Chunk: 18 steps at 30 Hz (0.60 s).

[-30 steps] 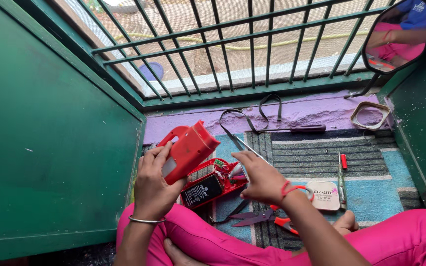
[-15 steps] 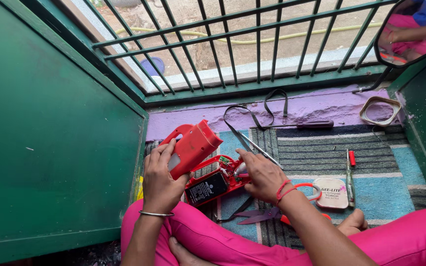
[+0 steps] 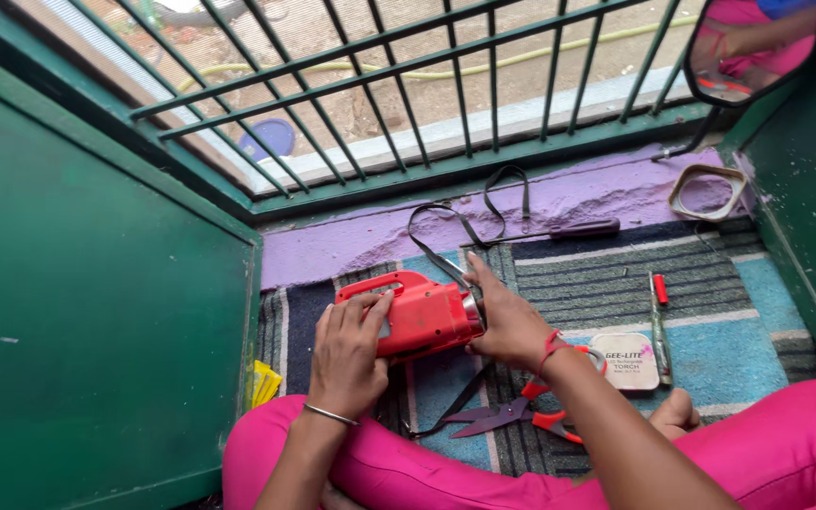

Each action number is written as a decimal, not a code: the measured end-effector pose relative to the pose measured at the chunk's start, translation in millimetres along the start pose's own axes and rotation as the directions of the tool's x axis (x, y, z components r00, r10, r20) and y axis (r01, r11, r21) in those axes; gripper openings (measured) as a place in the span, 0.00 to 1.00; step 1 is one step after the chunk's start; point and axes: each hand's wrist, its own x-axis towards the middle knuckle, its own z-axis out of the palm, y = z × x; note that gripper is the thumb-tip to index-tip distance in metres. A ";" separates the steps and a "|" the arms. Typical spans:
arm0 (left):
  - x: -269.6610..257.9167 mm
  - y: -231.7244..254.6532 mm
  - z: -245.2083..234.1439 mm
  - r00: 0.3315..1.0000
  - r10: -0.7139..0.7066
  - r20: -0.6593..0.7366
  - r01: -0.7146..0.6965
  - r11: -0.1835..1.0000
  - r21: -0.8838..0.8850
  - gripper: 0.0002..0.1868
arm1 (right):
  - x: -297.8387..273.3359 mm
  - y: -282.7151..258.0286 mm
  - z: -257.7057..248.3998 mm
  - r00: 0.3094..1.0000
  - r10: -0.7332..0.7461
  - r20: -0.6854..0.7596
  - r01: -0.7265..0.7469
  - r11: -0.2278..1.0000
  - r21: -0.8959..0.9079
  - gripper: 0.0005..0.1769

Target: The person sits on a mat and repairs a red handheld electronic device. They use a screwdriver to manipulate internal components, connect a battery, and test the device by attaching a light reflector. The person repeatedly opens and closes the casing to adjust the internal wiring and battery placement.

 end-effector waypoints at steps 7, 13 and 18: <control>3.7 8.6 14.0 0.999 -0.024 0.047 0.026 0.999 -0.028 0.46 | 9.1 31.0 -23.4 0.991 0.135 0.005 -0.129 0.932 0.339 0.58; 7.6 16.3 19.6 0.989 -0.084 0.121 0.090 0.995 -0.043 0.48 | 9.4 35.4 -23.6 0.988 0.149 -0.040 -0.130 0.944 0.304 0.54; 13.1 20.6 20.4 0.987 -0.087 0.134 0.090 0.996 -0.018 0.48 | 9.4 31.0 -26.6 0.990 0.138 -0.041 -0.124 0.962 0.244 0.48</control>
